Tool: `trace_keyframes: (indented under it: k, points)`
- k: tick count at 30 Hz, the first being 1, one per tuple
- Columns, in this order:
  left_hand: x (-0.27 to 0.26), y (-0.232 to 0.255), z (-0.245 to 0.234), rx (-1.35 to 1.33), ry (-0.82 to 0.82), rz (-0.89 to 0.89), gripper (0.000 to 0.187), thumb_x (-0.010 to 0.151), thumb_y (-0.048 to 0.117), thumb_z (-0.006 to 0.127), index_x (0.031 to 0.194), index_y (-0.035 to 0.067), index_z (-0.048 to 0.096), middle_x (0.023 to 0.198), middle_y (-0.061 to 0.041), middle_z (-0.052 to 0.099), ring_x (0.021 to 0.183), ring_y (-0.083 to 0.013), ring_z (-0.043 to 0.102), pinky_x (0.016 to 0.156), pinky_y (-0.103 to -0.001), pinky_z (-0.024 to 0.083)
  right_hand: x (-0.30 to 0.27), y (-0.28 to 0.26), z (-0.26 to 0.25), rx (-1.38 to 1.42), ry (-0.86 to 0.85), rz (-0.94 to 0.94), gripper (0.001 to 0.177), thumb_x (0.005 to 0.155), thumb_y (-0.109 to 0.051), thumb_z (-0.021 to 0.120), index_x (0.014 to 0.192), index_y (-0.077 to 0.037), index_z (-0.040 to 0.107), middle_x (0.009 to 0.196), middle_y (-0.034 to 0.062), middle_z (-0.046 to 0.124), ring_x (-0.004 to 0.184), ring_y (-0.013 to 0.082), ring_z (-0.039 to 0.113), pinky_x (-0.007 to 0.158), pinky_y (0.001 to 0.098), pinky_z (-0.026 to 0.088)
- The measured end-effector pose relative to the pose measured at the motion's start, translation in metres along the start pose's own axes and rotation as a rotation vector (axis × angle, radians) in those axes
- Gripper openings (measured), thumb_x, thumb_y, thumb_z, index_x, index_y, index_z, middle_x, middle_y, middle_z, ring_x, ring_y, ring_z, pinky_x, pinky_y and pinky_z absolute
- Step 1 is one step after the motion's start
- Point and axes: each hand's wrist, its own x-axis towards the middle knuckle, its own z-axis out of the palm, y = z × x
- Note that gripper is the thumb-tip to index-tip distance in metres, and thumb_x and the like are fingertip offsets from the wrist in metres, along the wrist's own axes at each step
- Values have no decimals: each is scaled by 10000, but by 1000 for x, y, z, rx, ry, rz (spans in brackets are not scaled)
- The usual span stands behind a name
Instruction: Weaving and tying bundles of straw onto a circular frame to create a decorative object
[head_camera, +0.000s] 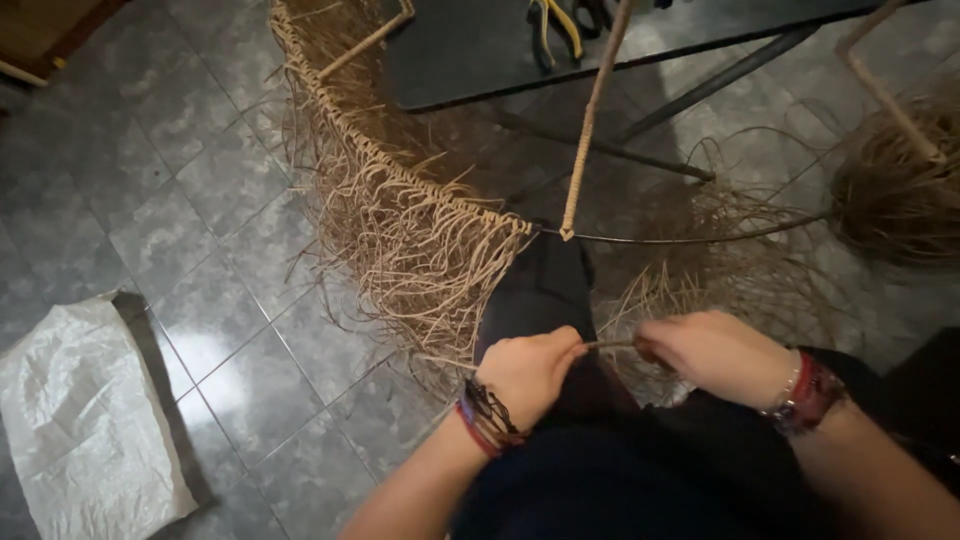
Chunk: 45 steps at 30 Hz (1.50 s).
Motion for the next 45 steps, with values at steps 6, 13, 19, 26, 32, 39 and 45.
trace_keyframes:
  k: [6,13,19,26,32,39,45]
  points:
    - [-2,-28,-5,138,52,23,303,1071,490,362,974,265,541,792,-10,696,769,-326,745,679,-481,589,26,3,29,-34,70,-72,339,991,-196,375,1286,-178,543,1090,108,743,1032,367,722,847,509,615]
    - [-12,-38,-28,-103,625,291,267,1009,264,612,1227,131,691,1154,-105,701,1073,-351,677,899,-461,523,42,4,39,-339,295,-220,406,923,-234,425,1321,-176,475,743,52,648,685,341,703,602,495,579]
    - [9,-32,0,8,877,507,181,986,162,652,1135,131,750,1012,-46,720,899,-245,726,808,-334,581,69,-19,2,-168,735,-234,210,974,-256,565,1138,-255,697,981,-29,736,844,256,736,645,407,594]
    - [18,-37,1,-80,1016,363,176,923,238,665,1045,265,789,766,105,631,619,-118,629,673,-248,567,115,-31,-22,0,983,-282,189,974,-287,713,1111,-175,778,1006,-4,796,926,189,754,768,313,621]
    - [63,-61,29,-44,90,-44,562,997,325,590,1535,298,429,980,-98,714,878,-365,748,788,-522,616,115,-43,-50,151,881,-180,174,998,-175,669,1134,-118,761,888,82,793,842,310,747,690,422,607]
    - [84,-57,46,-31,438,340,122,809,276,647,841,174,587,922,-20,556,897,-308,619,740,-433,476,141,-23,-39,34,892,69,312,1036,-291,622,1345,-308,658,875,-16,774,761,288,734,715,456,596]
    - [106,-47,51,-587,363,11,277,940,206,629,1195,162,532,1047,-64,734,942,-336,717,767,-454,591,146,-31,-42,-386,824,209,69,999,-366,602,1057,-395,625,581,-35,672,596,262,727,634,411,604]
